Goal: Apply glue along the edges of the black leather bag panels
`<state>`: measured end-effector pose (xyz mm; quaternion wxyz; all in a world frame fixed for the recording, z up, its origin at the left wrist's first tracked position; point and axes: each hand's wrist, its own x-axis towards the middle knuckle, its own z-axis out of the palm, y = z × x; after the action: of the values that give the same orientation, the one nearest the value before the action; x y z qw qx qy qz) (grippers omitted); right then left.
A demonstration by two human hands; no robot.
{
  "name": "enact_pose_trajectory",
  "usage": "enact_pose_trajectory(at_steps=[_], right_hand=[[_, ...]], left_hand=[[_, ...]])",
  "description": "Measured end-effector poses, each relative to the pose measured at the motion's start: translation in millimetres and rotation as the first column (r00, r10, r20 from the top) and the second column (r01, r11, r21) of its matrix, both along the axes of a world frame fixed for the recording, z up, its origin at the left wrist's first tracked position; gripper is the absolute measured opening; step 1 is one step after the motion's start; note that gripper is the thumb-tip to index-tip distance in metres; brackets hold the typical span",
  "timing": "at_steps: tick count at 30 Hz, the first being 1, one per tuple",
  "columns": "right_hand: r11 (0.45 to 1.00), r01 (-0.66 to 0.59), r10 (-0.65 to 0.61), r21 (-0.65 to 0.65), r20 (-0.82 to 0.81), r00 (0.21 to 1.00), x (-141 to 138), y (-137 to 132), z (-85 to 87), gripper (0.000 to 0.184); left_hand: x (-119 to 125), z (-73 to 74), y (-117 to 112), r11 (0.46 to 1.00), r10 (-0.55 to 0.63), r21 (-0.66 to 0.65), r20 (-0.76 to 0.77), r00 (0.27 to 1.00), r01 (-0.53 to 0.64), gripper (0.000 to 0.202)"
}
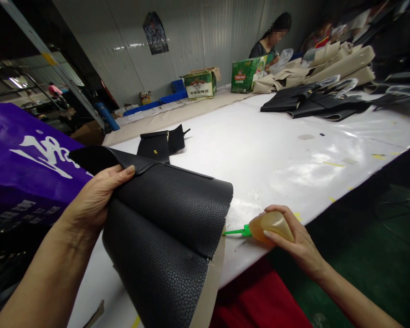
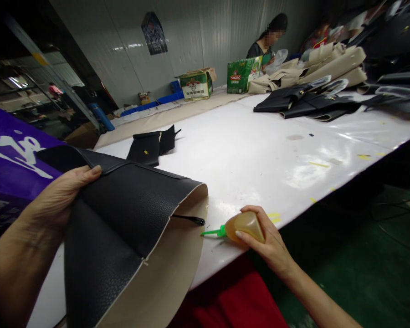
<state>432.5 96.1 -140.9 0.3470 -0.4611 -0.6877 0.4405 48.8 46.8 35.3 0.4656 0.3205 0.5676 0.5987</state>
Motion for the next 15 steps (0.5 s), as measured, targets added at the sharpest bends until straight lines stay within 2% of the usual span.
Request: enact_pose_trajectory(at_steps=[4, 9, 11, 15], right_hand=[[1.000, -0.007, 0.007, 0.004, 0.010, 1.000, 0, -5, -3.9, 0.043], [0.978, -0.183, 0.185, -0.098, 0.008, 0.983, 3, -19, -1.2, 0.044], [0.986, -0.145, 0.146, -0.086, 0.013, 0.989, 0, -15, 0.0, 0.044], [0.998, 0.053, -0.055, 0.041, 0.039, 0.998, -3, -7, -1.3, 0.042]], left_hand=[[-1, -1.0, -1, 1.000, -0.015, 0.003, 0.010, 1.000, 0.015, 0.034], [-3, -4.0, -3, 0.999, -0.032, 0.017, 0.013, 0.999, 0.032, 0.031], [-4, -4.8, -3, 0.999, -0.035, 0.029, 0.008, 0.999, 0.035, 0.031], [-5, -5.9, -2, 0.998, -0.044, 0.045, 0.002, 0.999, 0.044, 0.030]])
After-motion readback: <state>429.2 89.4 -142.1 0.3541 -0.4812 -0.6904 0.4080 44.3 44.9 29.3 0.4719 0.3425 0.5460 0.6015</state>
